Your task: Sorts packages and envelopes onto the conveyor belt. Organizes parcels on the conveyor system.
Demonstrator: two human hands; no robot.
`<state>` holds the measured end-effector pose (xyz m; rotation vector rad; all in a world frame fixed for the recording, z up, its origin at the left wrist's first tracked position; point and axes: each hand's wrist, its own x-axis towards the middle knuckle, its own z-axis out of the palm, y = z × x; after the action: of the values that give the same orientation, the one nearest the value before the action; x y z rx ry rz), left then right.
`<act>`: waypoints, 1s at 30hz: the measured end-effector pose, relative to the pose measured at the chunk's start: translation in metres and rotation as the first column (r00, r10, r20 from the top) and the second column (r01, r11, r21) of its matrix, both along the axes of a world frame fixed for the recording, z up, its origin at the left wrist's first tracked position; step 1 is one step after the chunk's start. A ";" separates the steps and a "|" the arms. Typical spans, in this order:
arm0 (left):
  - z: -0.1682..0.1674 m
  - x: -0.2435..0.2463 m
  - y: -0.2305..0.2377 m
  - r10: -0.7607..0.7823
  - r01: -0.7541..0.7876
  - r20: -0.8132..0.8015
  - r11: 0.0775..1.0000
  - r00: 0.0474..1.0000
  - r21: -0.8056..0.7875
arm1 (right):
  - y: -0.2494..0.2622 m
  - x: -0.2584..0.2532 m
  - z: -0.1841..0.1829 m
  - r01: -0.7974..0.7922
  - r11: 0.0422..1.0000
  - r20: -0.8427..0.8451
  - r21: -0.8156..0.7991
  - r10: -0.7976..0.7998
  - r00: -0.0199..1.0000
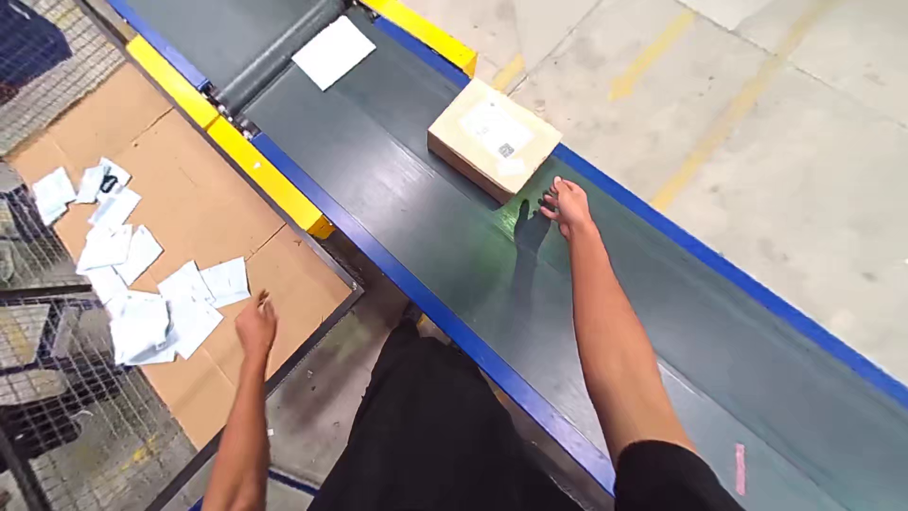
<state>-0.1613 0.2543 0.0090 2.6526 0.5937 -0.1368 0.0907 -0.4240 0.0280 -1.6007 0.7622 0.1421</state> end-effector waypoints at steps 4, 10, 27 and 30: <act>0.016 0.138 -0.144 -0.086 0.133 0.256 0.976 0.963 -0.173 | -0.005 0.001 -0.005 0.012 1.000 -0.054 -0.024 -0.014 0.998; 0.022 0.290 -0.296 -0.239 0.324 0.297 0.903 0.925 -0.283 | -0.051 -0.068 -0.003 0.003 0.994 -0.046 -0.112 -0.008 0.999; -0.018 0.484 -0.284 -0.247 0.240 -0.117 0.968 0.962 -0.072 | -0.152 -0.168 0.013 0.280 0.898 -0.063 -0.340 -0.319 0.946; -0.016 0.471 -0.293 -0.272 0.250 -0.156 0.957 0.950 -0.146 | -0.161 -0.186 0.014 0.286 0.900 -0.041 -0.329 -0.317 0.948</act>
<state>0.3100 -0.0386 -0.0066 2.6016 0.2720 -0.4731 -0.0954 -0.5848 0.0420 -1.7641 1.1434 -0.1410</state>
